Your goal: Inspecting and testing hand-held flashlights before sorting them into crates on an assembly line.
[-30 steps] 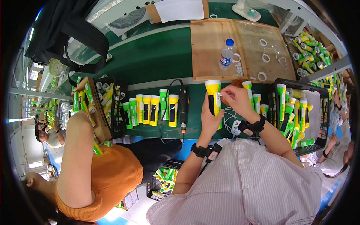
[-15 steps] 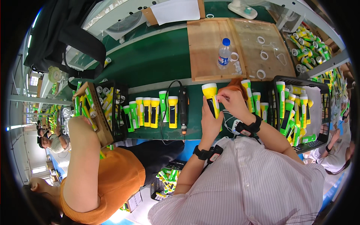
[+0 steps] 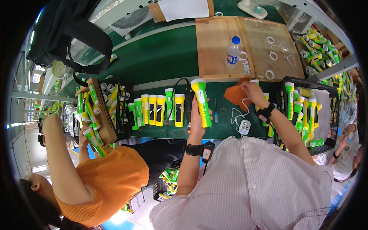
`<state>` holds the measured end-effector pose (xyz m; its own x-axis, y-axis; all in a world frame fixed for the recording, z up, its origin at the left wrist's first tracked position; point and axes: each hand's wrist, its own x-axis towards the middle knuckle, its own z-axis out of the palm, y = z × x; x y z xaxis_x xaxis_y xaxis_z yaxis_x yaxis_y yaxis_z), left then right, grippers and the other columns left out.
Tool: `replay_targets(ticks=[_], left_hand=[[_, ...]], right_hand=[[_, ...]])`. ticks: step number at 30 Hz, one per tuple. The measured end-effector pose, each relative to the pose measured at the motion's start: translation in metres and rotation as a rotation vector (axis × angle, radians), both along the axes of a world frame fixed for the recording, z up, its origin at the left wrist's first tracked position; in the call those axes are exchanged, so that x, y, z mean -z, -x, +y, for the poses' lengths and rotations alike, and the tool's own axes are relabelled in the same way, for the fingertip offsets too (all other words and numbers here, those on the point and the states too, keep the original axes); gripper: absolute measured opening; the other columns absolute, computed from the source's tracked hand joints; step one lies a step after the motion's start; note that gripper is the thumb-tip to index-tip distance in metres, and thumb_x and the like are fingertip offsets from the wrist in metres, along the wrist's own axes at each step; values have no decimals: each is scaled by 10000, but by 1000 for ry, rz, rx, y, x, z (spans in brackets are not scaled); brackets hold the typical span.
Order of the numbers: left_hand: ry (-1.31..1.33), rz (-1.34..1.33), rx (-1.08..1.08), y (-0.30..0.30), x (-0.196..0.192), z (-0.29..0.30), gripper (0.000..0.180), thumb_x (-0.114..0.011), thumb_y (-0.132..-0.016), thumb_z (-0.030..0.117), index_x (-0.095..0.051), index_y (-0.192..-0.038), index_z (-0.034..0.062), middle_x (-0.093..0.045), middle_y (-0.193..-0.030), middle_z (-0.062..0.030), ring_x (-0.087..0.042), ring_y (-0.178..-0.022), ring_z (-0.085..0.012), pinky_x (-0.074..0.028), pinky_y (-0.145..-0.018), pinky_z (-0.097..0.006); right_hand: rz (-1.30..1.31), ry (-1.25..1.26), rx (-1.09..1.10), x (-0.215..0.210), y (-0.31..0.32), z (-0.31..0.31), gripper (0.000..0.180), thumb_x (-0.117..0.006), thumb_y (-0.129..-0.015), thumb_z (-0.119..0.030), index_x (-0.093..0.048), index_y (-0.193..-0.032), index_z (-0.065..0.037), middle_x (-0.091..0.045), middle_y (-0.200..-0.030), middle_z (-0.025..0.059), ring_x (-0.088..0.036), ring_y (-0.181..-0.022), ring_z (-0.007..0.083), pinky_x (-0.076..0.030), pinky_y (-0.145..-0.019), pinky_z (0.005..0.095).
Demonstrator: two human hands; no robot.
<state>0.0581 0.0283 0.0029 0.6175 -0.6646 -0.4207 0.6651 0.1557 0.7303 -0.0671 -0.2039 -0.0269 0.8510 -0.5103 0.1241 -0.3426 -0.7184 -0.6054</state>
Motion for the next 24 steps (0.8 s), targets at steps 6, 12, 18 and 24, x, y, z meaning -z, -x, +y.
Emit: replay_targets(ticks=[6,12,18,24], left_hand=[[126,18,21,8,-28,-11,446,-255,-978,334,-219,-1405,210,-533,-1126,-103,-540,-584,-125,-453,-439,-232],[157,14,-44,7,-27,-18,413,-302,-972,320,-336,-1334,123,-571,-1023,-114,-569,-707,-140,-491,-588,-246],[239,463,52,6,-33,-14,287,-437,-925,273,-509,-1086,46,-592,-991,-74,-586,-897,-174,-485,-771,-305],[260,360,-6,24,-46,-25,401,-580,-875,207,-411,-1226,113,-525,-1112,-52,-551,-989,-161,-467,-811,-325]], right_hand=[[-344,59,-256,-36,-9,55,263,-576,-713,35,-592,-956,-64,-584,-841,119,-565,-852,305,-461,-748,378],[-274,132,-693,-101,-22,88,458,-680,-653,-25,-569,-1083,-134,-539,-1045,40,-546,-926,234,-455,-762,375],[-299,108,-623,-100,-18,82,430,-741,-628,-107,-550,-1013,-97,-518,-1064,54,-569,-866,239,-474,-702,330],[-515,-52,-227,-94,-8,89,408,-748,-576,-203,-503,-855,-34,-530,-919,88,-565,-757,250,-470,-630,303]])
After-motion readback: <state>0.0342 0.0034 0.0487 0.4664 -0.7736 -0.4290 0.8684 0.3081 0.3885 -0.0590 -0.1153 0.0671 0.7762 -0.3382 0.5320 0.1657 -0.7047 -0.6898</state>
